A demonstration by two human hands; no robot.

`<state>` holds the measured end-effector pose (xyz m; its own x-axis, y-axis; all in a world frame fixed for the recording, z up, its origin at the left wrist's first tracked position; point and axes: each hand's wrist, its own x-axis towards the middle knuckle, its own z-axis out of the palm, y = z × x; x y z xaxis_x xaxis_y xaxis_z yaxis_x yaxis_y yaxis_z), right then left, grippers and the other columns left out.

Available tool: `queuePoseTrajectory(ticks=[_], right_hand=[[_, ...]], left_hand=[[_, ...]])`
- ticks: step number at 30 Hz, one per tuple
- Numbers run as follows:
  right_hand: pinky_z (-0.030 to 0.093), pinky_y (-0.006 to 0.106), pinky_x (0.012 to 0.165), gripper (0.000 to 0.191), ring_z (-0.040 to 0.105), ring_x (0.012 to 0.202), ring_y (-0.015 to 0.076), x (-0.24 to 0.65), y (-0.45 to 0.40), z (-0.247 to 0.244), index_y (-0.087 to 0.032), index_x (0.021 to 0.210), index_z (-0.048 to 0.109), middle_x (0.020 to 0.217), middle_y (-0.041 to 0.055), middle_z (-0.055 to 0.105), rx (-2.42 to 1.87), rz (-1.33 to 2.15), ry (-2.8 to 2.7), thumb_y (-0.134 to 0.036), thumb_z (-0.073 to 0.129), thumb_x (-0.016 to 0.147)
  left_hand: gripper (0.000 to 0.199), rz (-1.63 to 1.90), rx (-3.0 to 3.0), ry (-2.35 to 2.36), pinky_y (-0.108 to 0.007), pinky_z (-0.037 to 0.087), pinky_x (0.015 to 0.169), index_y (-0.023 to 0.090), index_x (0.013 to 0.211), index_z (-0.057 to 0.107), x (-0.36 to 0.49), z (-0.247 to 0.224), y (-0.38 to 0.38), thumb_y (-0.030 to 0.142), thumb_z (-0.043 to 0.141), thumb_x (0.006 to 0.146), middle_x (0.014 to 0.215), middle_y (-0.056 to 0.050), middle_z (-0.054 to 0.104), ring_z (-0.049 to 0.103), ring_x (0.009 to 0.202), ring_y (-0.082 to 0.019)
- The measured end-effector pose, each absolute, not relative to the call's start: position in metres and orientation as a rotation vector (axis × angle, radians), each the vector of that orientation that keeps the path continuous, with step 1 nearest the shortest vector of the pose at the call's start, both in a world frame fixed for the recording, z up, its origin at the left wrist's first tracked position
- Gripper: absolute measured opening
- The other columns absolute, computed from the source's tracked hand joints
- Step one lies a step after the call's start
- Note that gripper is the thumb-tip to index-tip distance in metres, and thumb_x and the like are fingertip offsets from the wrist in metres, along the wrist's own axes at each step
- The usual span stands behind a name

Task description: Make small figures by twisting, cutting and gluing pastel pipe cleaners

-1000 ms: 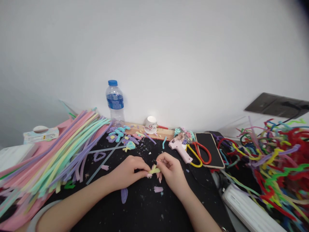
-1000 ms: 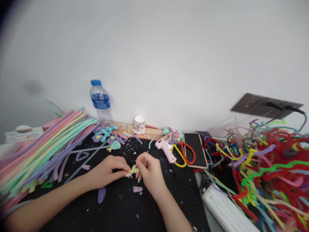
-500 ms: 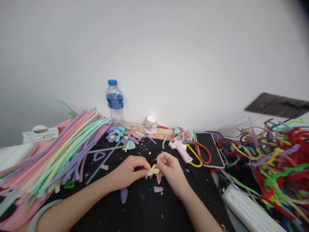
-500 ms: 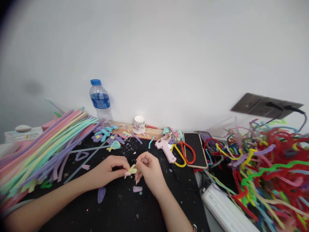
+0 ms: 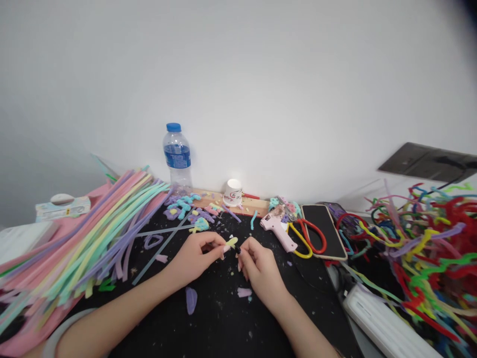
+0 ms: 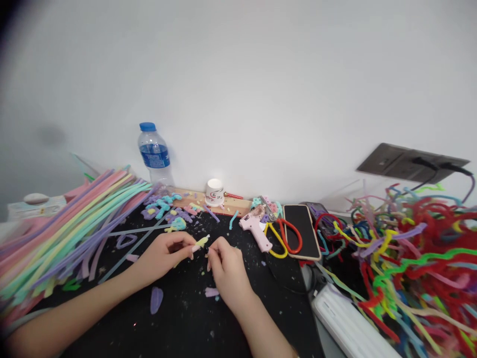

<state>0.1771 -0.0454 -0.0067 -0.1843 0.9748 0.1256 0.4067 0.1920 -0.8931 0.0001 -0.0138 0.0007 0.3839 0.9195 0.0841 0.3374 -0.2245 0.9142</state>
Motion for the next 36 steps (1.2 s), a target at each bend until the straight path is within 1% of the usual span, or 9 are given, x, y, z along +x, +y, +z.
queuePoseTrajectory(ticks=[2, 5, 8, 13, 18, 24, 27, 32, 36], right_hand=[[0.034, 0.022, 0.049, 0.023, 0.046, 0.047, 0.0107, 0.179, -0.046, -0.003, -0.021, 0.066, 0.043, 0.053, -0.0039, 0.049, -1.322, 0.819, -1.812, -0.021, 0.040, 0.089], [0.034, 0.024, 0.053, 0.024, 0.048, 0.052, 0.0126, 0.181, -0.046, 0.001, -0.021, 0.065, 0.044, 0.056, -0.0025, 0.050, -1.321, 0.687, -1.903, -0.021, 0.042, 0.089], [0.033, 0.024, 0.053, 0.024, 0.047, 0.053, 0.0129, 0.182, -0.045, 0.002, -0.020, 0.065, 0.045, 0.057, -0.0020, 0.050, -1.324, 0.630, -1.942, -0.023, 0.043, 0.089], [0.030, 0.023, 0.053, 0.022, 0.044, 0.054, 0.0116, 0.185, -0.044, 0.001, -0.020, 0.065, 0.045, 0.059, -0.0032, 0.046, -1.318, 0.594, -1.947, -0.023, 0.047, 0.087], [0.028, 0.022, 0.052, 0.022, 0.039, 0.053, 0.0104, 0.186, -0.042, 0.002, -0.019, 0.064, 0.045, 0.057, -0.0050, 0.041, -1.302, 0.715, -1.915, -0.022, 0.051, 0.085], [0.028, 0.021, 0.049, 0.013, 0.035, 0.052, 0.0093, 0.185, -0.039, -0.001, -0.019, 0.070, 0.047, 0.057, -0.0068, 0.038, -1.241, 1.110, -1.667, -0.022, 0.052, 0.081], [0.027, 0.020, 0.048, 0.011, 0.034, 0.051, 0.0084, 0.185, -0.038, 0.000, -0.018, 0.072, 0.048, 0.057, -0.0074, 0.037, -1.180, 1.228, -1.562, -0.022, 0.052, 0.081], [0.026, 0.020, 0.045, 0.016, 0.034, 0.047, 0.0077, 0.184, -0.038, -0.002, -0.018, 0.070, 0.047, 0.054, -0.0069, 0.042, -1.152, 1.313, -1.489, -0.024, 0.051, 0.084], [0.025, 0.021, 0.043, 0.023, 0.033, 0.044, 0.0074, 0.183, -0.038, -0.007, -0.019, 0.068, 0.046, 0.055, -0.0053, 0.047, -1.169, 1.268, -1.533, -0.030, 0.045, 0.088]], left_hand=[[0.019, 0.821, 1.781, 1.130, -0.022, 0.042, 0.057, 0.016, 0.076, 0.066, 0.000, -0.001, -0.013, 0.031, 0.055, 0.080, 0.066, 0.000, 0.063, 0.054, 0.061, -0.013], [0.019, 0.811, 1.822, 1.140, -0.023, 0.043, 0.061, 0.016, 0.081, 0.068, -0.001, -0.001, -0.014, 0.030, 0.054, 0.080, 0.067, -0.001, 0.064, 0.055, 0.064, -0.014], [0.019, 0.796, 1.890, 1.139, -0.023, 0.041, 0.061, 0.018, 0.083, 0.069, -0.001, 0.002, -0.015, 0.030, 0.055, 0.080, 0.065, 0.000, 0.063, 0.054, 0.063, -0.013], [0.014, 0.775, 2.035, 1.034, -0.023, 0.040, 0.065, 0.019, 0.079, 0.070, 0.000, 0.004, -0.015, 0.022, 0.057, 0.079, 0.067, 0.000, 0.063, 0.054, 0.064, -0.013], [0.016, 0.671, 2.169, 0.869, -0.022, 0.039, 0.065, 0.018, 0.080, 0.070, -0.001, 0.007, -0.018, 0.020, 0.055, 0.082, 0.066, -0.001, 0.061, 0.053, 0.065, -0.012], [0.015, 0.634, 2.120, 0.792, -0.022, 0.038, 0.065, 0.019, 0.081, 0.071, -0.002, 0.009, -0.019, 0.019, 0.056, 0.082, 0.068, 0.000, 0.060, 0.053, 0.067, -0.012], [0.014, 0.646, 2.017, 0.829, -0.021, 0.039, 0.065, 0.018, 0.079, 0.070, -0.002, 0.010, -0.018, 0.019, 0.057, 0.081, 0.069, 0.000, 0.060, 0.054, 0.066, -0.011], [0.013, 0.666, 1.836, 0.868, -0.022, 0.039, 0.064, 0.016, 0.077, 0.069, -0.001, 0.007, -0.018, 0.024, 0.059, 0.079, 0.068, 0.000, 0.060, 0.053, 0.064, -0.012], [0.014, 0.699, 1.670, 0.900, -0.020, 0.038, 0.058, 0.016, 0.079, 0.068, -0.001, 0.002, -0.016, 0.026, 0.059, 0.078, 0.064, 0.002, 0.059, 0.050, 0.059, -0.010]])
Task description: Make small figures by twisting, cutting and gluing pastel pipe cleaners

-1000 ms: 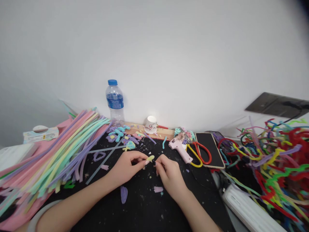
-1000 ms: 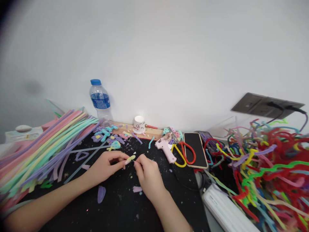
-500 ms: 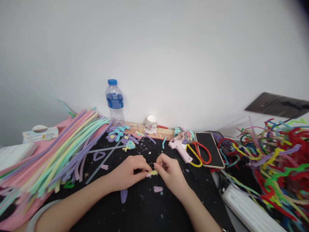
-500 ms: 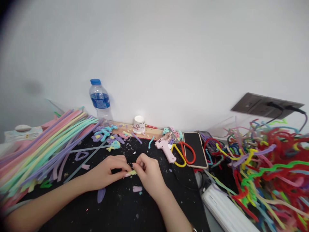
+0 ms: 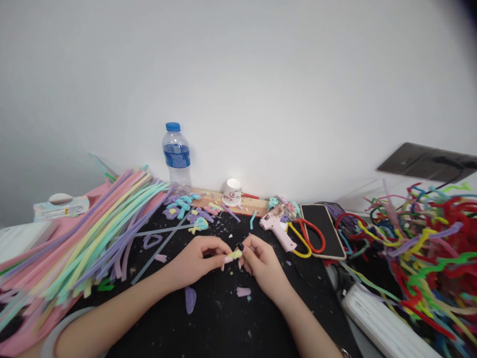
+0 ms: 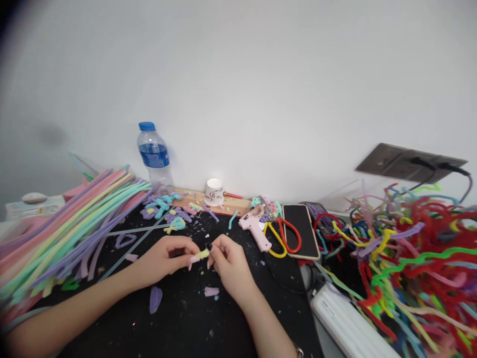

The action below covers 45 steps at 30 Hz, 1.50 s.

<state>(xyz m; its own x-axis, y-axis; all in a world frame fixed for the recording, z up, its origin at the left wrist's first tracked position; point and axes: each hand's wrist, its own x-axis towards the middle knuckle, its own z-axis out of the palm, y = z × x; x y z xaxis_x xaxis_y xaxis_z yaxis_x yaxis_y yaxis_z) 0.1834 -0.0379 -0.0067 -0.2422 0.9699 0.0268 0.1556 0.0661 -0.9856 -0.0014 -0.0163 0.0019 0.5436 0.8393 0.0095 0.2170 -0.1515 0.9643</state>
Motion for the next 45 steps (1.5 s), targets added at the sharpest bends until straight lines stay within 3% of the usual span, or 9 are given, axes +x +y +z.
queuePoseTrajectory(ticks=[4, 11, 19, 22, 28, 33, 45], right_hand=[[0.028, 0.021, 0.045, 0.032, 0.037, 0.043, 0.0081, 0.184, -0.039, -0.007, -0.019, 0.066, 0.047, 0.052, -0.0051, 0.046, -1.220, 1.159, -1.658, -0.034, 0.037, 0.092], [0.029, 0.020, 0.048, 0.027, 0.040, 0.048, 0.0086, 0.185, -0.041, -0.002, -0.018, 0.062, 0.046, 0.051, -0.0051, 0.047, -1.329, 0.972, -1.806, -0.027, 0.046, 0.088], [0.027, 0.020, 0.043, 0.024, 0.036, 0.042, 0.0083, 0.184, -0.039, -0.005, -0.018, 0.061, 0.047, 0.046, -0.0062, 0.042, -1.314, 1.227, -1.664, -0.022, 0.045, 0.084], [0.026, 0.020, 0.043, 0.024, 0.035, 0.043, 0.0081, 0.184, -0.038, -0.003, -0.018, 0.060, 0.047, 0.047, -0.0062, 0.042, -1.283, 1.233, -1.604, -0.022, 0.046, 0.084], [0.025, 0.021, 0.045, 0.027, 0.034, 0.045, 0.0088, 0.188, -0.034, -0.001, -0.018, 0.061, 0.048, 0.049, -0.0057, 0.042, -1.228, 1.163, -1.523, -0.029, 0.046, 0.086], [0.026, 0.022, 0.046, 0.027, 0.035, 0.048, 0.0091, 0.190, -0.035, -0.002, -0.018, 0.064, 0.048, 0.053, -0.0054, 0.042, -1.200, 1.069, -1.530, -0.031, 0.045, 0.088], [0.031, 0.022, 0.049, 0.025, 0.040, 0.052, 0.0108, 0.196, -0.036, -0.002, -0.019, 0.069, 0.050, 0.059, -0.0028, 0.045, -1.238, 0.836, -1.693, -0.030, 0.043, 0.090]], left_hand=[[0.013, 0.732, 1.652, 0.953, -0.020, 0.037, 0.057, 0.015, 0.080, 0.067, -0.002, 0.001, -0.014, 0.025, 0.058, 0.078, 0.061, 0.002, 0.058, 0.049, 0.058, -0.010], [0.013, 0.733, 1.932, 1.022, -0.022, 0.039, 0.063, 0.018, 0.078, 0.069, -0.002, 0.005, -0.015, 0.024, 0.058, 0.079, 0.069, 0.000, 0.063, 0.053, 0.064, -0.012], [0.018, 0.747, 2.244, 0.922, -0.025, 0.038, 0.069, 0.017, 0.083, 0.069, -0.003, 0.005, -0.016, 0.019, 0.051, 0.083, 0.072, -0.003, 0.063, 0.053, 0.072, -0.015], [0.020, 0.727, 2.021, 0.922, -0.026, 0.040, 0.069, 0.017, 0.083, 0.069, -0.003, 0.005, -0.015, 0.027, 0.052, 0.084, 0.072, -0.003, 0.065, 0.056, 0.071, -0.015], [0.044, 0.789, 1.216, 0.805, -0.028, 0.047, 0.064, 0.012, 0.098, 0.066, -0.007, -0.007, -0.004, 0.047, 0.040, 0.088, 0.078, -0.009, 0.068, 0.062, 0.073, -0.020], [0.043, 0.742, 1.031, 0.738, -0.027, 0.049, 0.063, 0.009, 0.098, 0.064, -0.008, -0.009, -0.003, 0.046, 0.043, 0.087, 0.083, -0.014, 0.070, 0.065, 0.066, -0.018], [0.041, 0.424, 0.866, 0.609, -0.018, 0.043, 0.042, 0.006, 0.080, 0.067, -0.012, -0.004, -0.007, 0.040, 0.044, 0.088, 0.049, -0.005, 0.061, 0.055, 0.039, -0.010]])
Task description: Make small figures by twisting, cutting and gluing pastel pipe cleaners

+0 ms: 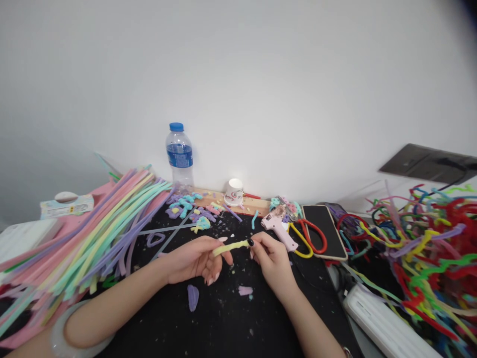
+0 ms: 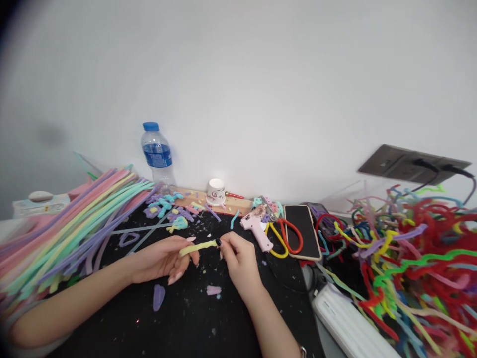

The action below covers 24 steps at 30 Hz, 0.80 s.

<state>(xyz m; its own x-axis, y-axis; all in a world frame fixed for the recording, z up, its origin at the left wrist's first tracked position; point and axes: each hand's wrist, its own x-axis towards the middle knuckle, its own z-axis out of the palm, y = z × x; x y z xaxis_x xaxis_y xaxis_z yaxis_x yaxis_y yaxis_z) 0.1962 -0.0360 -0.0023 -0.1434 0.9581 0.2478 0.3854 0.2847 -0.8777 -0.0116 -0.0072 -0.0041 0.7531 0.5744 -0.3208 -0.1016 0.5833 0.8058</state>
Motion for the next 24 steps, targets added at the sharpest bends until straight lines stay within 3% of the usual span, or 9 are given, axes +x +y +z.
queuePoseTrajectory(ticks=[6, 11, 15, 21, 24], right_hand=[[0.031, 0.022, 0.048, 0.025, 0.040, 0.052, 0.0111, 0.198, -0.035, -0.002, -0.019, 0.069, 0.050, 0.058, -0.0027, 0.045, -1.258, 0.777, -1.735, -0.029, 0.043, 0.090], [0.031, 0.022, 0.047, 0.025, 0.039, 0.050, 0.0106, 0.197, -0.036, -0.003, -0.019, 0.068, 0.048, 0.058, -0.0033, 0.044, -1.285, 0.780, -1.720, -0.029, 0.042, 0.090], [0.031, 0.022, 0.048, 0.025, 0.040, 0.051, 0.0107, 0.196, -0.036, -0.004, -0.019, 0.067, 0.048, 0.057, -0.0035, 0.043, -1.297, 0.767, -1.704, -0.029, 0.042, 0.090], [0.032, 0.022, 0.049, 0.025, 0.042, 0.052, 0.0109, 0.192, -0.039, -0.004, -0.019, 0.067, 0.050, 0.057, -0.0032, 0.045, -1.289, 0.738, -1.721, -0.026, 0.043, 0.089], [0.035, 0.022, 0.055, 0.025, 0.047, 0.057, 0.0117, 0.185, -0.042, -0.002, -0.019, 0.065, 0.053, 0.060, -0.0017, 0.050, -1.217, 0.721, -1.845, -0.022, 0.044, 0.089]], left_hand=[[0.028, 0.414, 0.860, 0.610, -0.016, 0.035, 0.037, 0.010, 0.072, 0.062, -0.011, -0.001, -0.007, 0.036, 0.058, 0.081, 0.041, 0.001, 0.055, 0.045, 0.032, -0.006], [0.028, 0.497, 0.992, 0.684, -0.016, 0.032, 0.037, 0.012, 0.068, 0.058, -0.009, -0.003, -0.008, 0.037, 0.059, 0.080, 0.041, 0.002, 0.053, 0.042, 0.033, -0.006], [0.030, 0.577, 1.144, 0.742, -0.018, 0.037, 0.042, 0.011, 0.071, 0.058, -0.007, -0.004, -0.008, 0.039, 0.057, 0.081, 0.046, 0.000, 0.059, 0.051, 0.039, -0.009], [0.042, 0.592, 1.136, 0.763, -0.020, 0.041, 0.049, 0.009, 0.087, 0.061, -0.003, 0.001, -0.011, 0.049, 0.047, 0.085, 0.073, -0.009, 0.069, 0.061, 0.053, -0.012], [0.040, 0.543, 1.160, 0.734, -0.022, 0.045, 0.053, 0.010, 0.082, 0.062, -0.002, 0.000, -0.013, 0.048, 0.050, 0.083, 0.069, -0.008, 0.069, 0.061, 0.054, -0.013]])
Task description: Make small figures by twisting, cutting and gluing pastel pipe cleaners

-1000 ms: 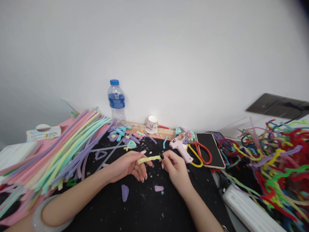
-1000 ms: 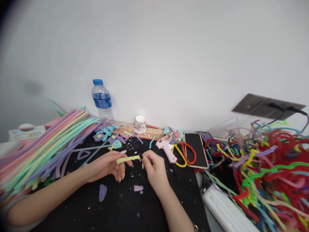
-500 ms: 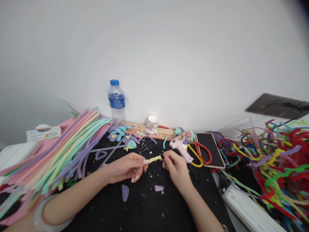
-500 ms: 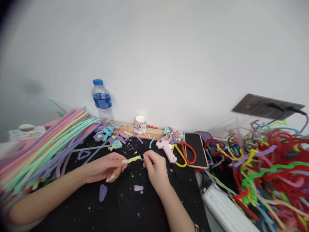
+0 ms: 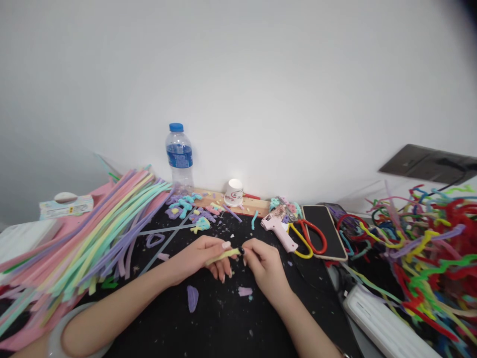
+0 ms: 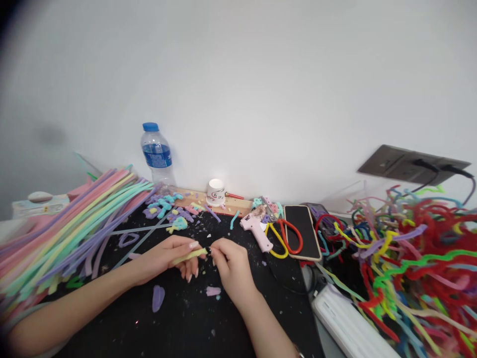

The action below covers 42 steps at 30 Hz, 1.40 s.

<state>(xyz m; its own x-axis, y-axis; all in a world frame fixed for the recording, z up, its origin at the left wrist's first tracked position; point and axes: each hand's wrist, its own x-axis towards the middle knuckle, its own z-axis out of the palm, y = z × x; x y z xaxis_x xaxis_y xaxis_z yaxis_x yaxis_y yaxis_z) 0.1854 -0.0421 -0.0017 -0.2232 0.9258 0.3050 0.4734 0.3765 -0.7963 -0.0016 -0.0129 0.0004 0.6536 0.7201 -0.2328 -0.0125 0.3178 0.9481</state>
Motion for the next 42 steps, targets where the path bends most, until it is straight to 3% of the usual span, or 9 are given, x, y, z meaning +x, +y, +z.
queuePoseTrajectory(ticks=[6, 19, 25, 32, 42], right_hand=[[0.039, 0.023, 0.061, 0.023, 0.052, 0.064, 0.0134, 0.1792, -0.0452, 0.0018, -0.019, 0.068, 0.057, 0.066, 0.0003, 0.057, -1.145, 0.779, -1.936, -0.020, 0.046, 0.088], [0.033, 0.020, 0.054, 0.028, 0.045, 0.054, 0.0092, 0.1782, -0.0464, 0.0026, -0.018, 0.062, 0.048, 0.055, -0.0048, 0.048, -1.209, 0.868, -1.927, -0.021, 0.043, 0.089], [0.033, 0.019, 0.053, 0.026, 0.045, 0.054, 0.0089, 0.1764, -0.0479, 0.0032, -0.018, 0.064, 0.050, 0.056, -0.0046, 0.049, -1.172, 0.906, -1.925, -0.021, 0.043, 0.089], [0.031, 0.019, 0.052, 0.028, 0.043, 0.052, 0.0085, 0.1752, -0.0504, 0.0054, -0.018, 0.060, 0.046, 0.055, -0.0047, 0.047, -1.195, 0.875, -1.913, -0.020, 0.043, 0.088], [0.025, 0.020, 0.047, 0.028, 0.034, 0.048, 0.0079, 0.1747, -0.0503, 0.0047, -0.018, 0.058, 0.039, 0.051, -0.0063, 0.036, -1.262, 0.824, -1.927, -0.021, 0.045, 0.085]], left_hand=[[0.028, 0.403, 1.071, 0.659, -0.021, 0.044, 0.052, 0.013, 0.078, 0.063, -0.0031, 0.0010, -0.0159, 0.041, 0.060, 0.077, 0.057, -0.002, 0.065, 0.058, 0.049, -0.011], [0.021, 0.540, 1.101, 0.800, -0.015, 0.035, 0.041, 0.013, 0.067, 0.061, 0.0004, -0.0064, -0.0172, 0.032, 0.069, 0.070, 0.051, 0.001, 0.063, 0.049, 0.040, -0.006], [0.018, 0.462, 0.922, 0.757, -0.018, 0.045, 0.050, 0.013, 0.067, 0.063, -0.0027, -0.0036, -0.0162, 0.027, 0.073, 0.066, 0.058, -0.001, 0.067, 0.057, 0.048, -0.008], [0.017, 0.529, 0.984, 0.785, -0.019, 0.047, 0.051, 0.012, 0.065, 0.062, -0.0006, -0.0018, -0.0195, 0.025, 0.074, 0.065, 0.058, -0.002, 0.068, 0.058, 0.048, -0.008], [0.014, 0.590, 1.425, 0.916, -0.018, 0.037, 0.040, 0.014, 0.062, 0.058, 0.0029, -0.0008, -0.0216, 0.024, 0.065, 0.070, 0.053, 0.001, 0.062, 0.052, 0.043, -0.009]])
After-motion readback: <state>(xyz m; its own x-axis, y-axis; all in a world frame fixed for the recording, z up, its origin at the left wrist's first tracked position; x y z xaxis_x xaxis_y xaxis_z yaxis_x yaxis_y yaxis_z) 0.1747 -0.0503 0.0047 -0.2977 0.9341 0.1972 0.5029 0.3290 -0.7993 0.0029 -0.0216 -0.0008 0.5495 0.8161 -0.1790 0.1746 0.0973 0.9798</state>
